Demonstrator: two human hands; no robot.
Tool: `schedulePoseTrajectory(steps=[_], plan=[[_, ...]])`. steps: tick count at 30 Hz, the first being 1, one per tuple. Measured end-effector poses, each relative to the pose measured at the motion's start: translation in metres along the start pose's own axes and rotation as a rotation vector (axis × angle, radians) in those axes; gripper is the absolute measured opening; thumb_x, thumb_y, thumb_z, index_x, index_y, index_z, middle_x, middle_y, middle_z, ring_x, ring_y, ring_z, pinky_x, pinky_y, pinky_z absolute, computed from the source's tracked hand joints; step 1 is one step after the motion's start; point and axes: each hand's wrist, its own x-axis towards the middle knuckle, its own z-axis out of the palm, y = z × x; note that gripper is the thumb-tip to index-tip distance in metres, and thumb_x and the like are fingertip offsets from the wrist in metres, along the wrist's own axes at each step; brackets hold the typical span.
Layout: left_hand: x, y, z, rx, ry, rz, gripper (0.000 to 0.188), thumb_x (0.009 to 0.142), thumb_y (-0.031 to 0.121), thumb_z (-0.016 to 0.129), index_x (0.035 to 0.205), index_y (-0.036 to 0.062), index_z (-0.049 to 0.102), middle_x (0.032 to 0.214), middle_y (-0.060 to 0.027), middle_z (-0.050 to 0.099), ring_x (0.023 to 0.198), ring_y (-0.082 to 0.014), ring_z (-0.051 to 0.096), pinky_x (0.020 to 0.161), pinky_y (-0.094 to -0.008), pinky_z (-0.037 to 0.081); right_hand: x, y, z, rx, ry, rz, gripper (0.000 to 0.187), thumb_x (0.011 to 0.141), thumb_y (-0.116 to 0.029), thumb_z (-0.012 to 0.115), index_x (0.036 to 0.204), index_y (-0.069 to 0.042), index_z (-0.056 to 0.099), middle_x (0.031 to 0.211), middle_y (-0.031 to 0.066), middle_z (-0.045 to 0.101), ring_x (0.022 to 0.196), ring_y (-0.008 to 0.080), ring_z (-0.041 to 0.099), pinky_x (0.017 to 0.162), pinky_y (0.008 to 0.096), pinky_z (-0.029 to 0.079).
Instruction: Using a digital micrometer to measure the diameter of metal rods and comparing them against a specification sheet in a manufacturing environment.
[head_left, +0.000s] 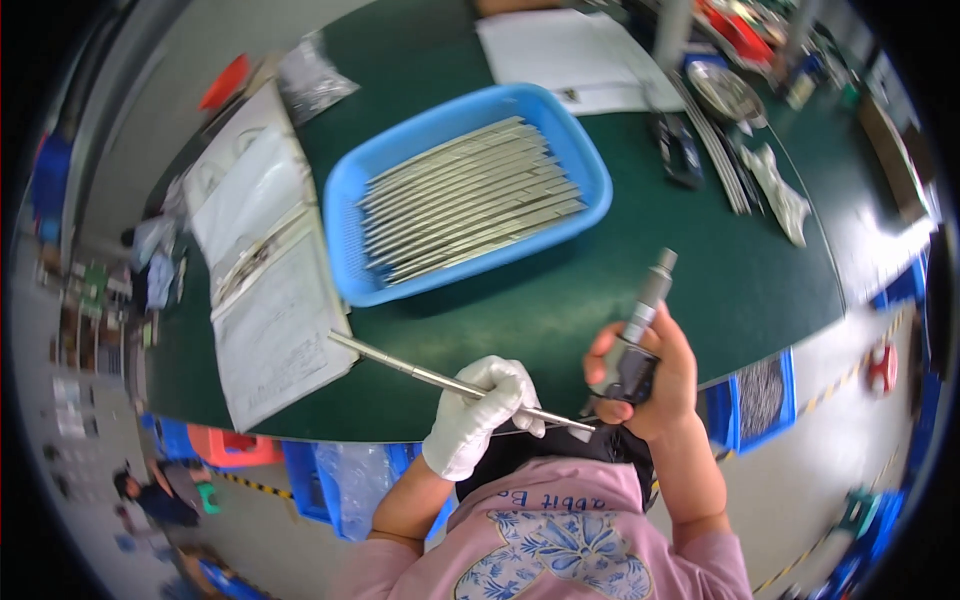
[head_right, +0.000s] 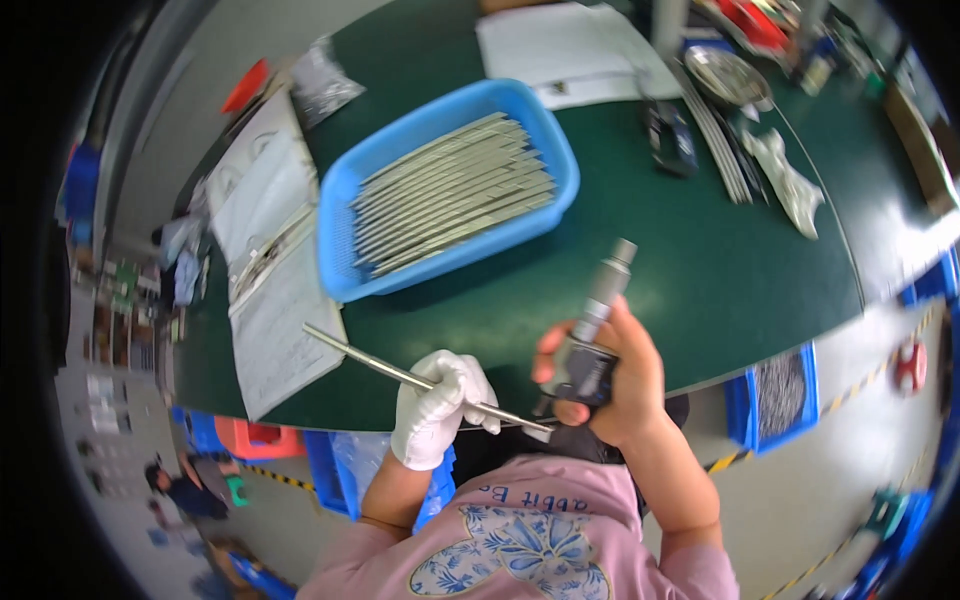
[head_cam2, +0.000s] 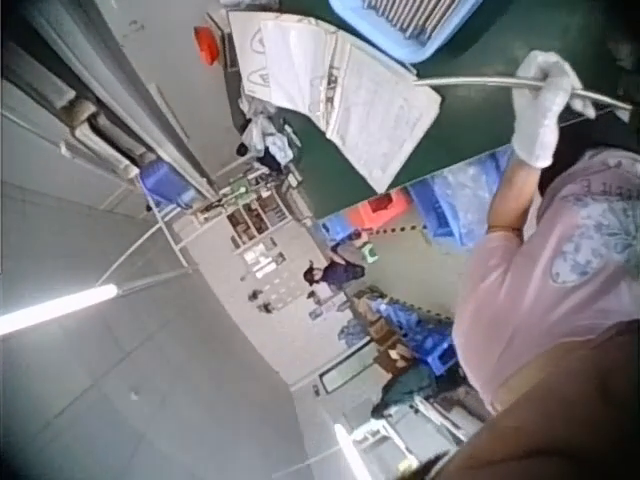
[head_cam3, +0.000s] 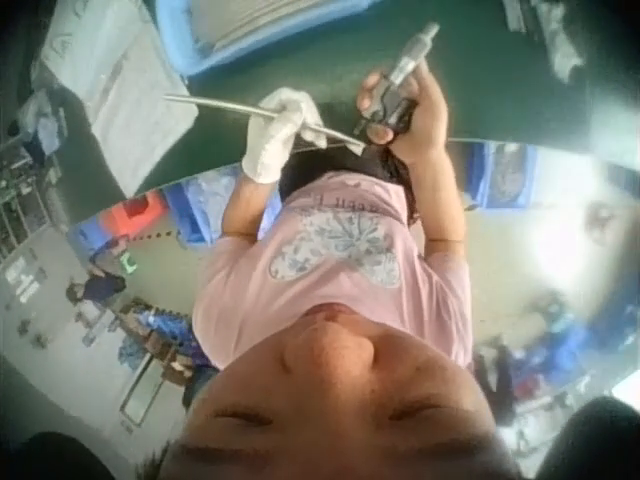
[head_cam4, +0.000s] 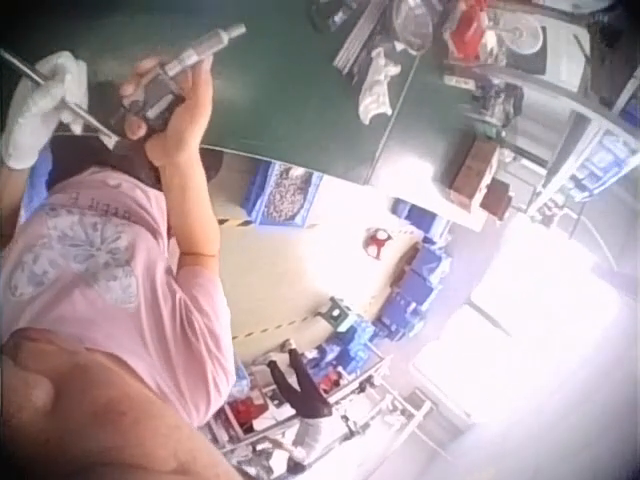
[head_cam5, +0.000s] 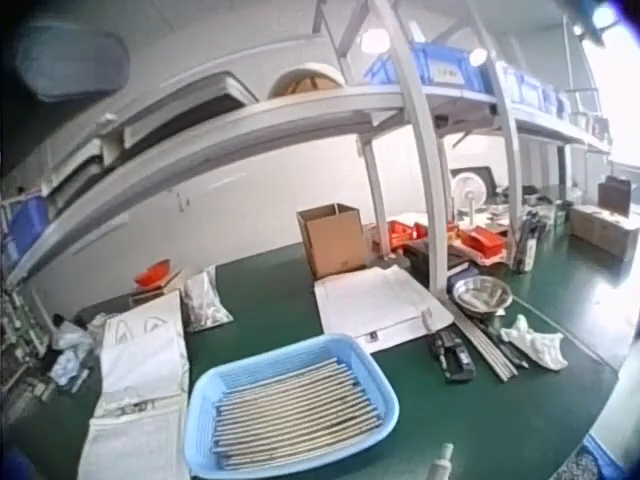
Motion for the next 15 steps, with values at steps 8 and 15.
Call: schedulePoseTrajectory(steps=[8,15], plan=[[-0.013,0.095,-0.013,0.623,0.392,0.096,0.026,0.085,0.029,0.049,0.072,0.0065,0.052,0.062,0.0006,0.050,0.046,-0.0047,0.043,0.042,-0.0167,0.034,-0.002,-0.008,-0.011,-0.007,0.065,-0.194,0.054,0.081,-0.049,0.031,0.082,0.000,0.052,0.069,0.0163,0.052,0.036,0.0169,0.040,0.032,0.0239,0.034],[0.036,0.153,-0.018,0.896,0.599,0.216,0.035,0.083,0.037,0.049,0.064,0.0085,0.048,0.052,0.0045,0.040,0.041,-0.0021,0.034,0.038,-0.0163,0.025,-0.002,-0.011,-0.018,0.006,0.010,-0.146,0.053,0.080,-0.049,0.033,0.084,0.001,0.052,0.070,0.0166,0.052,0.037,0.0175,0.040,0.033,0.0242,0.034]])
